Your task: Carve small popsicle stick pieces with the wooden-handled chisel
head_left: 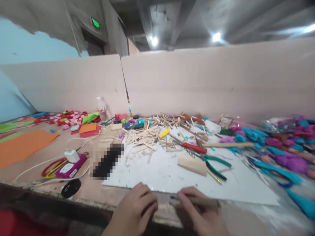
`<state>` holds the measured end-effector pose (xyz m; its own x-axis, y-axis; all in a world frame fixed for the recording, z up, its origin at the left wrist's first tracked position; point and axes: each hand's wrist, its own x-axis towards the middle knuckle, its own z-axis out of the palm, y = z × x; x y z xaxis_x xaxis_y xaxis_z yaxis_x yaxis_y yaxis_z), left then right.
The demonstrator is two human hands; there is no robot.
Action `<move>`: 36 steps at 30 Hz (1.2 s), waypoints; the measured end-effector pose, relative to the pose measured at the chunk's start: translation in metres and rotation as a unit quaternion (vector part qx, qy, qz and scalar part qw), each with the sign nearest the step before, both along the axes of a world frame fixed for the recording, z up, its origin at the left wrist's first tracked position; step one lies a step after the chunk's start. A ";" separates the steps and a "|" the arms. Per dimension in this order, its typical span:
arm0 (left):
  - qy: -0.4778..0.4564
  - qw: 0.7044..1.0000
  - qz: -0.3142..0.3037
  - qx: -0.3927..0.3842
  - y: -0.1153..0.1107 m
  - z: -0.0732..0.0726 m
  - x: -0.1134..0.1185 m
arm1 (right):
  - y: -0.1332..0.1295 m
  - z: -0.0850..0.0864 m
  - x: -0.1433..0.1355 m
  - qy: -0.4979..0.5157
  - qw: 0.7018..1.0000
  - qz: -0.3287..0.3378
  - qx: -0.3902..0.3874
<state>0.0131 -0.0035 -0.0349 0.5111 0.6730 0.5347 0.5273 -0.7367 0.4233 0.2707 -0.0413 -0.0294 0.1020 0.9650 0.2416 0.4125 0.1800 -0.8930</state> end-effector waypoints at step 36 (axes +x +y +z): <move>0.084 0.974 -0.041 -0.208 0.008 0.027 -0.002 | 0.016 0.010 0.002 -0.028 0.998 0.014 -0.063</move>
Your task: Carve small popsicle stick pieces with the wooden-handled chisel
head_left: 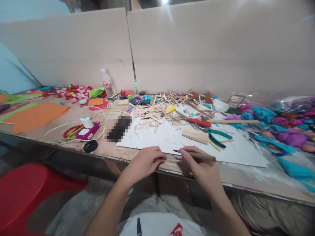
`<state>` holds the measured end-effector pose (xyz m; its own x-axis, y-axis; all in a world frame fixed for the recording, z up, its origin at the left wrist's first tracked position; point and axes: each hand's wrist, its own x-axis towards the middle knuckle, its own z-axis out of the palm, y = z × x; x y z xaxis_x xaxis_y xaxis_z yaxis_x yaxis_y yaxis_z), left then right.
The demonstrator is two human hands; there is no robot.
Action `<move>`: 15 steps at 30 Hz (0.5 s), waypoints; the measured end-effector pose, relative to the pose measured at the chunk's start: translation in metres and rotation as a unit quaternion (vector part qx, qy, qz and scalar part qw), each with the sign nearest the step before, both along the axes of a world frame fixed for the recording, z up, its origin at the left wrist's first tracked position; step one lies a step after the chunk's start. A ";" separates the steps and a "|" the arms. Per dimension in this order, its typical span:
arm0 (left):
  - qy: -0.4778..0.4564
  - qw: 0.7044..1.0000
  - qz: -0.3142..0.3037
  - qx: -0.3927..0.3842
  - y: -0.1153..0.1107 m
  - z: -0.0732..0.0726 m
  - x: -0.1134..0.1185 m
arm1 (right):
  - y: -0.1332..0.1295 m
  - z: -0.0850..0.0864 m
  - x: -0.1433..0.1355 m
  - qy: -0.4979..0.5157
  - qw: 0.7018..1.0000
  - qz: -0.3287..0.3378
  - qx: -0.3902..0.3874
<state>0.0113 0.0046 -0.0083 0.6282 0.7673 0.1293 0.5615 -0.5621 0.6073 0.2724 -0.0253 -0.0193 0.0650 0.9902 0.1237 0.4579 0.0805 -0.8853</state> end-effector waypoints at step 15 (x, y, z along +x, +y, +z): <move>-0.007 1.000 0.006 0.014 -0.001 -0.003 0.000 | -0.002 0.015 -0.002 -0.052 0.996 -0.047 0.058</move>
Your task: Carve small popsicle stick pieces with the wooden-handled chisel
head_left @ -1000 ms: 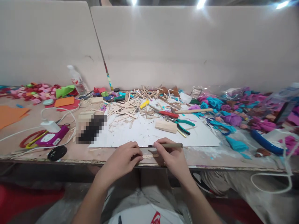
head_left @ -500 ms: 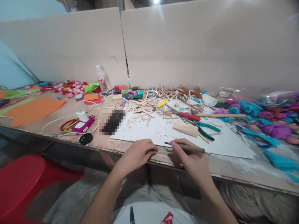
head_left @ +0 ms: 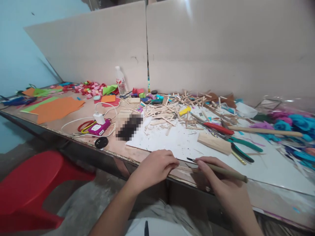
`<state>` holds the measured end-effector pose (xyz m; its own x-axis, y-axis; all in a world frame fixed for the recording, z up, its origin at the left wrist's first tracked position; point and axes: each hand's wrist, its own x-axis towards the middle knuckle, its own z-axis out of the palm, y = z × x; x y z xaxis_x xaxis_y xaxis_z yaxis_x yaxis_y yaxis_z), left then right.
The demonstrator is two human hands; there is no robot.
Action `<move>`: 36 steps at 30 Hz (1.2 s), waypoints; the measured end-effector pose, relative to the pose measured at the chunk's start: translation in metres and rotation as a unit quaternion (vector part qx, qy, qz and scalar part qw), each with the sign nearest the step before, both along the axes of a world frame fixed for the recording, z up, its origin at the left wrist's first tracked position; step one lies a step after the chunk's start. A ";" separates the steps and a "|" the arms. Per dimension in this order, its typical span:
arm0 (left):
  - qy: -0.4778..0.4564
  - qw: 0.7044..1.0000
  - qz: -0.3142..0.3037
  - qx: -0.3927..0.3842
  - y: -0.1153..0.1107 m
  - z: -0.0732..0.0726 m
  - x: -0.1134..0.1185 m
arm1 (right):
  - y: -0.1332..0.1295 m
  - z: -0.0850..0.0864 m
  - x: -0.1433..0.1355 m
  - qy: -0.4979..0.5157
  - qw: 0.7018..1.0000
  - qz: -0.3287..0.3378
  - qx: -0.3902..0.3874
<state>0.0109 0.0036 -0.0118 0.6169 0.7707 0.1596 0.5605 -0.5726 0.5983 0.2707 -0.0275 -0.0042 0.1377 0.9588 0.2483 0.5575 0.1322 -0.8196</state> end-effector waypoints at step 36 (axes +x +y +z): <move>-0.031 0.999 0.030 -0.022 -0.002 0.003 0.006 | 0.000 -0.003 -0.005 -0.035 0.995 0.082 0.043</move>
<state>0.0174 0.0016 -0.0092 0.5595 0.8132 0.1605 0.5548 -0.5112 0.6564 0.2661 -0.0276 -0.0072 -0.0397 0.9420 0.3333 0.5774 0.2938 -0.7618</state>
